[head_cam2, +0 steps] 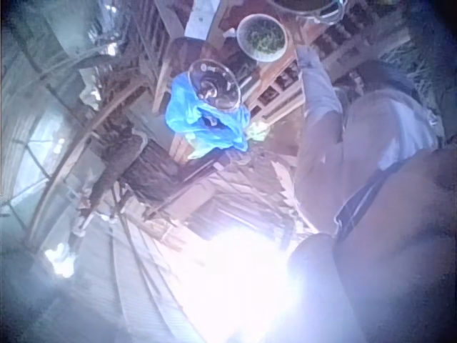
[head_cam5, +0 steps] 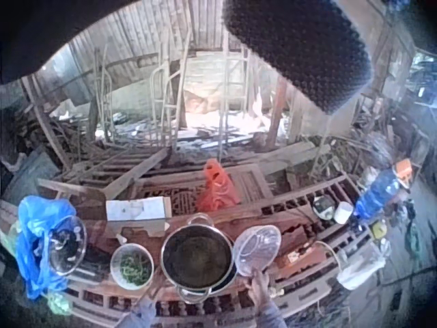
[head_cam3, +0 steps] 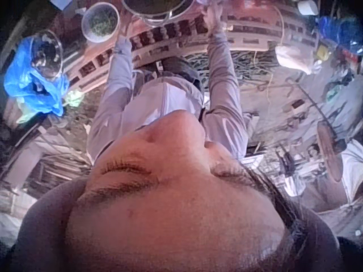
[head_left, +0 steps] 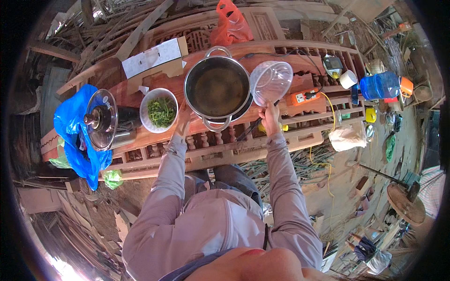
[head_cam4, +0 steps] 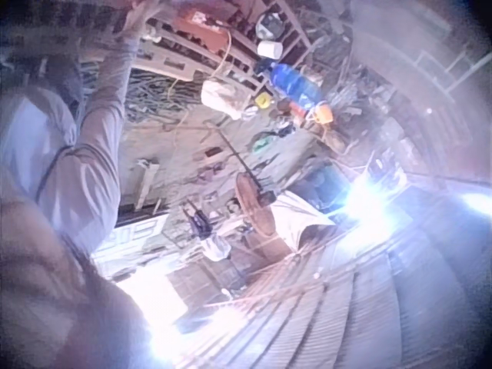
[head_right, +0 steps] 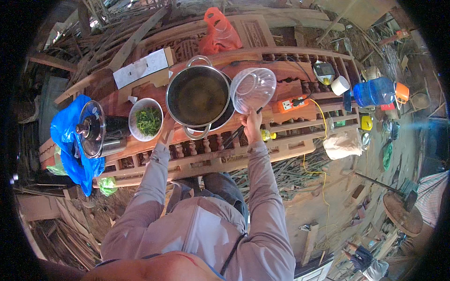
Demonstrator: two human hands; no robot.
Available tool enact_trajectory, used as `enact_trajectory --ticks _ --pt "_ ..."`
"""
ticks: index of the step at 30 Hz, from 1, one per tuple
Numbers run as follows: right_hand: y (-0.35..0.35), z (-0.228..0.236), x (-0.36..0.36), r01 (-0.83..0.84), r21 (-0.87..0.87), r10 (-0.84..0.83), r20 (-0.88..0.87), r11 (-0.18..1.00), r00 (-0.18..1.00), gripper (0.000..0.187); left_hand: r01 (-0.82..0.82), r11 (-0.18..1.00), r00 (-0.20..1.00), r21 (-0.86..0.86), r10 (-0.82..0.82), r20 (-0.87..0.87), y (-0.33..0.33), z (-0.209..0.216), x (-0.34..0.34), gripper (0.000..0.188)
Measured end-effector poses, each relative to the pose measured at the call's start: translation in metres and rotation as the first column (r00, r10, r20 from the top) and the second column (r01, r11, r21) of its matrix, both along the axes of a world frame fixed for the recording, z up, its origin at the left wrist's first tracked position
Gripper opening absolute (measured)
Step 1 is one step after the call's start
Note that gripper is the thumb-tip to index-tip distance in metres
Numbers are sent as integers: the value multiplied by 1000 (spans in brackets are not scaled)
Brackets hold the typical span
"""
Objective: The person unpacks items from a blue plastic bag, including a white bowl and a red tomato, then transfers green vegetables from a pot into a bowl using chopsticks. They pour liquid from a pot into a bowl, add cooked meat from a container into the pot, and place the tomato into a small container.
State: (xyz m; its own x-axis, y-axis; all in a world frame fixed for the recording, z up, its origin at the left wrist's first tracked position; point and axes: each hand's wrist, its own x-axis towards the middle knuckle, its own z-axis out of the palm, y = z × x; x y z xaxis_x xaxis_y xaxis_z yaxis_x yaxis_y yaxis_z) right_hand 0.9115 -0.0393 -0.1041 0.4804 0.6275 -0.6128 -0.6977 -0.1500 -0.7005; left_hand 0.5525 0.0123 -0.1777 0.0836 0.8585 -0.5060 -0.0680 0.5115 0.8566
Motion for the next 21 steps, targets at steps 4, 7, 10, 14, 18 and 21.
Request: enact_trajectory --ticks 4,7,10,14,18,21 --pt "11 -4 -10 2 -47 -4 -36 999 999 9 42 998 998 -45 -43 -38 -14 -3 -13 48" --pt "10 -5 -8 -16 24 17 -25 1000 1000 11 73 994 996 -78 -77 -49 -21 -6 -18 48" --pt "14 -4 1 -20 16 21 -26 1000 999 10 108 988 992 -110 -115 -57 -30 -10 -20 49" --pt "20 -2 16 3 -64 -4 -10 998 1000 7 167 978 983 -124 -174 -50 -33 -19 -10 49" --pt "27 12 21 -22 -43 22 13 999 1000 8 268 963 963 18 -267 -41 -37 -58 -17 40" --pt "27 0 43 -19 -13 20 27 1000 999 10 246 968 969 -46 -246 2 -33 -34 20 39"
